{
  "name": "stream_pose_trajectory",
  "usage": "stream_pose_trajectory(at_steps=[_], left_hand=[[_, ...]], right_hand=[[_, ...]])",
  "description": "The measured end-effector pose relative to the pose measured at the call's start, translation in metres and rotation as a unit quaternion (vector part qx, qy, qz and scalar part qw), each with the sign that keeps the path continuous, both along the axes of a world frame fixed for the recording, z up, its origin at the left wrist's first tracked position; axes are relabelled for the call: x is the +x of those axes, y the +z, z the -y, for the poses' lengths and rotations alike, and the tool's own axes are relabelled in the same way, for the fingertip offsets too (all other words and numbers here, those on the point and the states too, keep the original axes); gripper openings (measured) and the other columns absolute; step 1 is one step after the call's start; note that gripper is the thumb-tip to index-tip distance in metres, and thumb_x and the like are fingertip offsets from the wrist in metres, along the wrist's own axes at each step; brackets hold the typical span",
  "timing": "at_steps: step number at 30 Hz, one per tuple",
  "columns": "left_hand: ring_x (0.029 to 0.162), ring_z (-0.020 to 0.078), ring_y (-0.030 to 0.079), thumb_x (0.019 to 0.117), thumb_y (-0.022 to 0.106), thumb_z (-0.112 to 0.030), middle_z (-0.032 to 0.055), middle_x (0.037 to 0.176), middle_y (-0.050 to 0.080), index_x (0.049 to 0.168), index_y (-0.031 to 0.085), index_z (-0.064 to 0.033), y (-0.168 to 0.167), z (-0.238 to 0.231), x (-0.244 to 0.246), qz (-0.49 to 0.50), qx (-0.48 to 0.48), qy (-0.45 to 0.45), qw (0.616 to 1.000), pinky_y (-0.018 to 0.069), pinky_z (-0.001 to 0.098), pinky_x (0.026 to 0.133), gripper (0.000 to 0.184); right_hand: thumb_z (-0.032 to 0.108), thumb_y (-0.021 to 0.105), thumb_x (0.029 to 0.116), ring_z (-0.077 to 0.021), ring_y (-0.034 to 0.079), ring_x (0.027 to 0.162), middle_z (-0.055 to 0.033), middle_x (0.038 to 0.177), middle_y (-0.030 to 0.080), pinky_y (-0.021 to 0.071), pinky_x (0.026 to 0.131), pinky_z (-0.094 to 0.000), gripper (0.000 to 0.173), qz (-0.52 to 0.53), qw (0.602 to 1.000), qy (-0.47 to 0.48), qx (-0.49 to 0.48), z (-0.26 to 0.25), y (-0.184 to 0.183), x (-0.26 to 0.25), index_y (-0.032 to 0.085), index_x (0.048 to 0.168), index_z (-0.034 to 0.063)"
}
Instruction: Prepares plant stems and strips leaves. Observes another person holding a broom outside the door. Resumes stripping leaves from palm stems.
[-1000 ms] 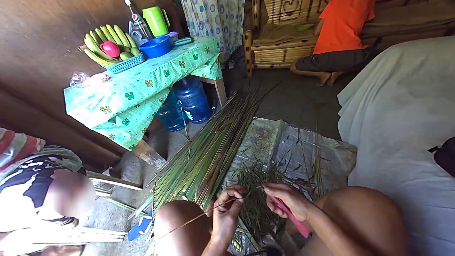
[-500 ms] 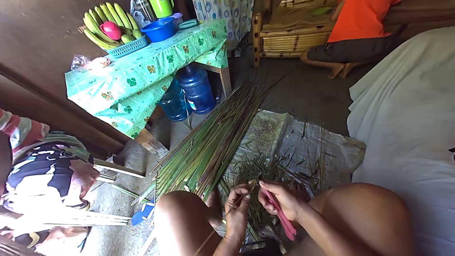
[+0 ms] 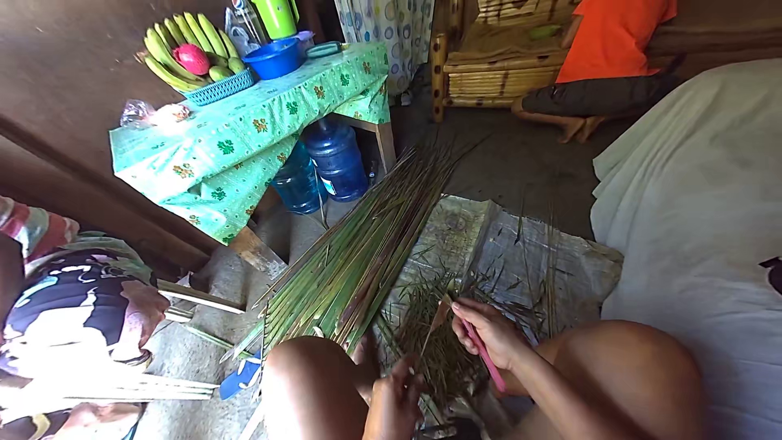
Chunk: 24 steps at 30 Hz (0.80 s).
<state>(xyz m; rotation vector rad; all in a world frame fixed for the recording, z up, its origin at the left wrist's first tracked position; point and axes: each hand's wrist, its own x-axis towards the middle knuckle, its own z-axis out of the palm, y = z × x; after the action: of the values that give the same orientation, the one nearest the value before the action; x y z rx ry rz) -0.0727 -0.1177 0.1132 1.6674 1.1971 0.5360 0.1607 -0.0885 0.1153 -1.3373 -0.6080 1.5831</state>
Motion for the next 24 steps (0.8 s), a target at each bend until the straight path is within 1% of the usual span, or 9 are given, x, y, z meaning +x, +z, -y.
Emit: stream_pose_trajectory(at_steps=[2,5,9,12,14,16,19,22,24], left_hand=[[0.047,0.0055,0.055,0.1039,0.05,-0.005,0.0037,0.076,0.071,0.133,0.061,0.005,-0.007,0.005,0.006,0.052,-0.053,0.033,0.997,0.0486,0.0245,0.047,0.033],[0.043,0.0013,0.049,0.1039,0.048,-0.002,0.0016,0.07,0.069,0.129,0.062,0.0064,-0.008,0.005,0.012,0.109,-0.09,0.08,0.987,0.0436,0.0202,0.043,0.03],[0.044,0.0015,0.049,0.1023,0.051,-0.001,0.0013,0.069,0.069,0.124,0.066,0.0052,-0.004,0.002,0.014,0.115,-0.098,0.096,0.984,0.0411,0.02,0.042,0.028],[0.049,0.0011,0.054,0.1006,0.052,0.0,-0.0003,0.069,0.068,0.121,0.068,0.005,-0.007,0.007,0.015,0.12,-0.08,0.1,0.985,0.0457,0.0193,0.048,0.026],[0.055,0.0017,0.06,0.0994,0.053,0.002,0.0003,0.072,0.07,0.12,0.068,0.0056,-0.005,0.012,0.013,0.112,-0.067,0.088,0.988,0.0527,0.0204,0.055,0.026],[0.057,0.0015,0.061,0.0992,0.053,0.002,0.0003,0.072,0.07,0.121,0.067,0.0069,-0.002,0.018,0.008,0.1,-0.054,0.066,0.991,0.054,0.0207,0.059,0.027],[0.058,0.0016,0.061,0.0995,0.052,0.002,0.0005,0.071,0.07,0.123,0.067,0.0077,-0.003,0.024,0.003,0.087,-0.039,0.047,0.994,0.0537,0.0209,0.06,0.028],[0.056,0.0011,0.06,0.0991,0.052,0.003,-0.0005,0.07,0.069,0.121,0.068,0.0066,-0.005,0.025,0.0,0.092,-0.05,0.066,0.992,0.0522,0.0205,0.057,0.027],[0.055,0.0001,0.058,0.0992,0.051,0.002,-0.0023,0.068,0.067,0.119,0.068,0.0053,-0.003,0.025,-0.003,0.093,-0.065,0.078,0.99,0.051,0.0196,0.057,0.026]], right_hand=[[0.016,0.042,0.1093,-0.005,0.049,0.045,0.0013,0.062,0.056,0.0414,0.042,-0.0182,0.026,0.045,0.998,0.019,0.048,0.003,-0.001,-0.002,0.061,0.121,0.0036],[0.019,0.048,0.1064,-0.004,0.05,0.053,0.0026,0.07,0.056,0.0431,0.05,-0.0204,0.03,0.195,0.97,0.111,0.098,0.009,-0.005,-0.007,0.064,0.123,0.0],[0.028,0.052,0.1053,-0.0249,0.069,0.09,-0.0155,0.1,0.072,0.0545,0.085,-0.0457,0.036,0.363,0.887,0.242,0.151,0.018,-0.009,-0.021,0.069,0.122,0.0014],[0.031,0.052,0.1047,-0.0317,0.071,0.091,-0.0176,0.097,0.073,0.0549,0.084,-0.0513,0.037,0.451,0.846,0.225,0.174,0.019,-0.011,-0.021,0.07,0.119,0.0024],[0.031,0.053,0.1049,-0.0345,0.071,0.092,-0.0191,0.099,0.072,0.0547,0.086,-0.0544,0.038,0.477,0.846,0.196,0.136,0.012,-0.007,-0.01,0.067,0.125,0.0013],[0.027,0.054,0.104,-0.0367,0.07,0.091,-0.021,0.099,0.071,0.0539,0.086,-0.0565,0.047,0.479,0.86,0.149,0.096,0.003,-0.008,0.003,0.055,0.142,-0.0006],[0.027,0.051,0.1058,-0.0342,0.069,0.092,-0.0185,0.103,0.072,0.0527,0.089,-0.0539,0.06,0.483,0.86,0.144,0.077,-0.008,-0.012,0.015,0.033,0.161,0.0118],[0.026,0.046,0.108,-0.0368,0.067,0.113,-0.0197,0.129,0.068,0.0487,0.1,-0.0556,0.052,0.5,0.844,0.177,0.085,-0.008,-0.012,0.01,0.041,0.158,0.0138],[0.026,0.046,0.1082,-0.0377,0.067,0.113,-0.02,0.129,0.068,0.049,0.099,-0.0561,0.049,0.515,0.833,0.179,0.096,-0.008,-0.012,0.006,0.046,0.155,0.0119]])
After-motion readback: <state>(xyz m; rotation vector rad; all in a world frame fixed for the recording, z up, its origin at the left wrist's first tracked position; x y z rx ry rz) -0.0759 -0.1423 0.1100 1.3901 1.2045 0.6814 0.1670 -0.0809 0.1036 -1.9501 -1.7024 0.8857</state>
